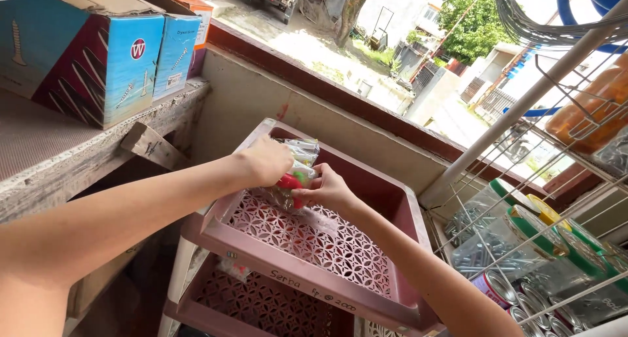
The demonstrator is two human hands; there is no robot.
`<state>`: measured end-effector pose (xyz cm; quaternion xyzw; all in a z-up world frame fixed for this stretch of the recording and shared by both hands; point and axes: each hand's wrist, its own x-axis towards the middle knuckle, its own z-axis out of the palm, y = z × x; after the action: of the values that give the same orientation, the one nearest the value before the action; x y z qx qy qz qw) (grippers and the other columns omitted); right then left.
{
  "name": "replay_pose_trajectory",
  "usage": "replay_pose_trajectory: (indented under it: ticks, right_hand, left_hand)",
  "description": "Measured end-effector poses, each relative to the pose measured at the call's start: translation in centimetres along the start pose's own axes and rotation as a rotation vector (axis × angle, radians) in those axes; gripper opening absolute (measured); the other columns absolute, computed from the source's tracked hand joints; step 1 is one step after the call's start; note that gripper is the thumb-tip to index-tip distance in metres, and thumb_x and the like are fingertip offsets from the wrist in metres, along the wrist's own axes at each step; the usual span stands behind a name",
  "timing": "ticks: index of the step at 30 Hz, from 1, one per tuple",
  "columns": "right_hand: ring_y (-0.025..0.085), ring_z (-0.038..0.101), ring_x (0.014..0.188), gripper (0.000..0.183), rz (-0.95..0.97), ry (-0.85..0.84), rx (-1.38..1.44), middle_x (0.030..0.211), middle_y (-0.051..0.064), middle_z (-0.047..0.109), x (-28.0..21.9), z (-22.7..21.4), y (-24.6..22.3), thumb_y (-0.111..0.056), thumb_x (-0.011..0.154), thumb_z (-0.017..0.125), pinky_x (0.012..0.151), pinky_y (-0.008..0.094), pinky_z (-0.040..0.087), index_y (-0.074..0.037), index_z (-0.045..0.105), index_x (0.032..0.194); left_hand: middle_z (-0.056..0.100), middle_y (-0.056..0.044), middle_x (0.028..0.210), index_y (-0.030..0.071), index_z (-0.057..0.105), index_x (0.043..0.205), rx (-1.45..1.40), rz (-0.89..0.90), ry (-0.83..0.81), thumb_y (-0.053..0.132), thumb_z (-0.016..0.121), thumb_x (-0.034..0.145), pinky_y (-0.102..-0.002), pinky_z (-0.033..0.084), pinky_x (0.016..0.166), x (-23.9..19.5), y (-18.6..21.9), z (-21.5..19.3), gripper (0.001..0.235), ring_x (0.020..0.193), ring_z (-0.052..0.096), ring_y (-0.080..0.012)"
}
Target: Unpacking and assembling small plastic faucet or valve components from individual plastic bags.
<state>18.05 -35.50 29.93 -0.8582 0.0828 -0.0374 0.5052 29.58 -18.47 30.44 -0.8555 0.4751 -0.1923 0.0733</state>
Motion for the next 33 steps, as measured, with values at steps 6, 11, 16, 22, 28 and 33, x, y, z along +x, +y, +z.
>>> replay_pose_trajectory:
  ticks: [6,11,16,22,28,33]
  right_hand:
    - [0.021,0.076,0.085,0.07,-0.046,0.074,-0.459,0.094,0.008,0.079,-1.2,1.3,-2.0,-0.035,0.072,0.091,0.081,0.036,0.059,-0.007,0.052,0.123]
    - [0.023,0.074,0.083,0.062,-0.105,0.08,-0.473,0.092,0.007,0.078,-1.5,1.8,-3.0,-0.039,0.071,0.091,0.081,0.036,0.057,-0.01,0.057,0.114]
    - [0.017,0.071,0.055,0.069,-0.118,0.068,-0.316,0.084,0.011,0.07,0.4,0.5,-0.9,-0.025,0.072,0.092,0.06,0.027,0.061,-0.002,0.051,0.122]
    - [0.021,0.073,0.057,0.079,-0.058,-0.005,-0.111,0.082,0.016,0.073,-0.1,0.6,-1.1,-0.019,0.074,0.092,0.062,0.027,0.063,-0.001,0.042,0.132]
    - [0.025,0.073,0.059,0.081,0.043,-0.054,-0.015,0.091,0.025,0.072,-0.9,0.6,-2.4,-0.007,0.076,0.088,0.061,0.029,0.065,0.0,0.035,0.137]
    - [0.022,0.073,0.057,0.076,-0.015,-0.054,-0.31,0.085,0.021,0.076,-2.7,0.1,-5.6,-0.025,0.076,0.089,0.061,0.028,0.064,-0.001,0.037,0.125]
  left_hand:
    - [0.077,-0.006,0.087,0.014,0.08,0.091,0.001,0.04,0.062,0.031,0.075,0.088,-0.048,0.06,0.074,-0.4,0.0,0.5,0.018,0.085,0.076,-0.0259]
    - [0.075,-0.005,0.079,0.013,0.078,0.083,-0.001,0.031,0.116,0.024,0.067,0.092,-0.049,0.06,0.068,0.5,-0.7,1.6,0.018,0.078,0.076,-0.0259]
    - [0.074,0.0,0.071,0.019,0.077,0.077,0.097,0.055,0.206,0.02,0.065,0.091,-0.046,0.06,0.063,0.6,-0.3,1.3,0.019,0.073,0.076,-0.0233]
    - [0.071,-0.001,0.068,0.017,0.076,0.073,0.122,0.087,0.219,0.017,0.066,0.09,-0.046,0.06,0.064,-0.5,-0.2,0.5,0.019,0.069,0.075,-0.0224]
    - [0.075,-0.003,0.081,0.019,0.08,0.085,0.202,0.081,0.117,0.02,0.068,0.089,-0.043,0.043,0.076,-1.5,0.2,-0.5,0.013,0.087,0.072,-0.026]
    - [0.075,-0.008,0.089,0.014,0.08,0.094,0.246,0.045,-0.003,0.019,0.066,0.091,-0.048,0.037,0.085,-3.1,0.2,-3.6,0.015,0.097,0.065,-0.0294]
